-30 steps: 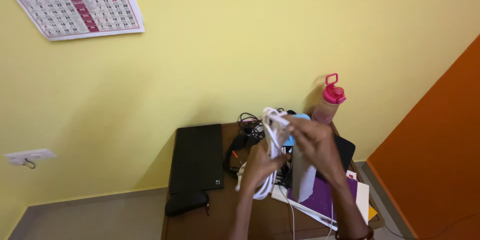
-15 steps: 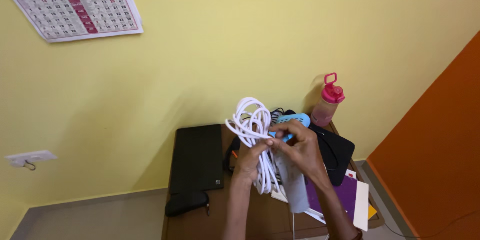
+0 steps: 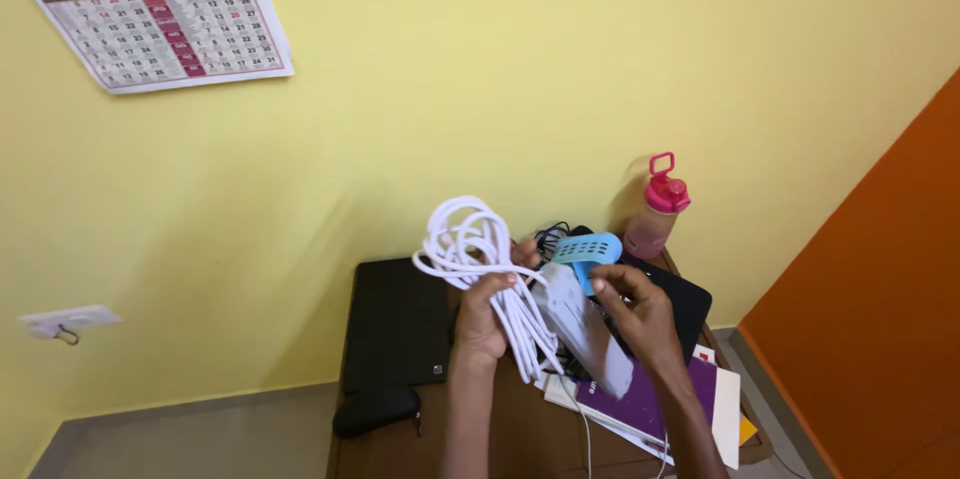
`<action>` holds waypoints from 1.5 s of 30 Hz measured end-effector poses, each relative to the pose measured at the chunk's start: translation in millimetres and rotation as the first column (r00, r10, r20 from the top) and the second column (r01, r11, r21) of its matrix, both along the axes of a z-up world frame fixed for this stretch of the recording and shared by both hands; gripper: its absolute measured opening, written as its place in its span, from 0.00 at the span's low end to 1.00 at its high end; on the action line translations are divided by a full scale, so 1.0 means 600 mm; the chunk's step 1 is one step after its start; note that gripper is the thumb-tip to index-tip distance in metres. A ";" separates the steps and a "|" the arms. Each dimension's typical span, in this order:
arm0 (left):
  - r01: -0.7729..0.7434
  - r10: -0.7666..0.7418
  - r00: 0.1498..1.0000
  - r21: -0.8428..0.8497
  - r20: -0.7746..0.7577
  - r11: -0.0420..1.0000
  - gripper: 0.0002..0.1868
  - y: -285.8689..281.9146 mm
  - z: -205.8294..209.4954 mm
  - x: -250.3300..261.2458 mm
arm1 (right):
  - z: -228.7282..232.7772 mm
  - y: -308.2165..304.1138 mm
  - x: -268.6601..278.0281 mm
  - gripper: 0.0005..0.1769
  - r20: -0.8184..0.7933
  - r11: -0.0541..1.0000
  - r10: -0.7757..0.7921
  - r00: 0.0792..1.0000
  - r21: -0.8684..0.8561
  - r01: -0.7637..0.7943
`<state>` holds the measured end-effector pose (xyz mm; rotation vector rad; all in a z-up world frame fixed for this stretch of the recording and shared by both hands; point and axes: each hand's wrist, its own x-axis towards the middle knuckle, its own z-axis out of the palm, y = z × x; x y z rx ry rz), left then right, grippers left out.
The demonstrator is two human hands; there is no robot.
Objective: The person untangles and coils a white power strip cable, then places the power strip on the table. They also handle a white USB charger and a black case, moving them around the cluttered desk.
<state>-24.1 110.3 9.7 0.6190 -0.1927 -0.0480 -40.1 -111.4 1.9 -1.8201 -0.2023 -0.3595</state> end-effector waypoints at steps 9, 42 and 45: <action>0.003 -0.002 1.000 -0.179 0.002 0.984 0.11 0.008 0.005 -0.002 | -0.077 -0.061 0.006 0.24 -0.042 0.857 -0.181 0.983 -0.496 0.137; 0.091 -0.110 0.967 0.091 0.232 0.992 0.50 0.049 -0.104 -0.132 | -0.084 0.084 0.053 0.39 -0.121 0.291 0.667 0.736 0.951 -0.108; 0.054 -0.067 0.957 0.054 0.283 0.997 0.52 0.063 -0.100 -0.132 | -0.052 0.088 0.041 0.40 -0.040 0.227 0.694 0.719 0.960 -0.166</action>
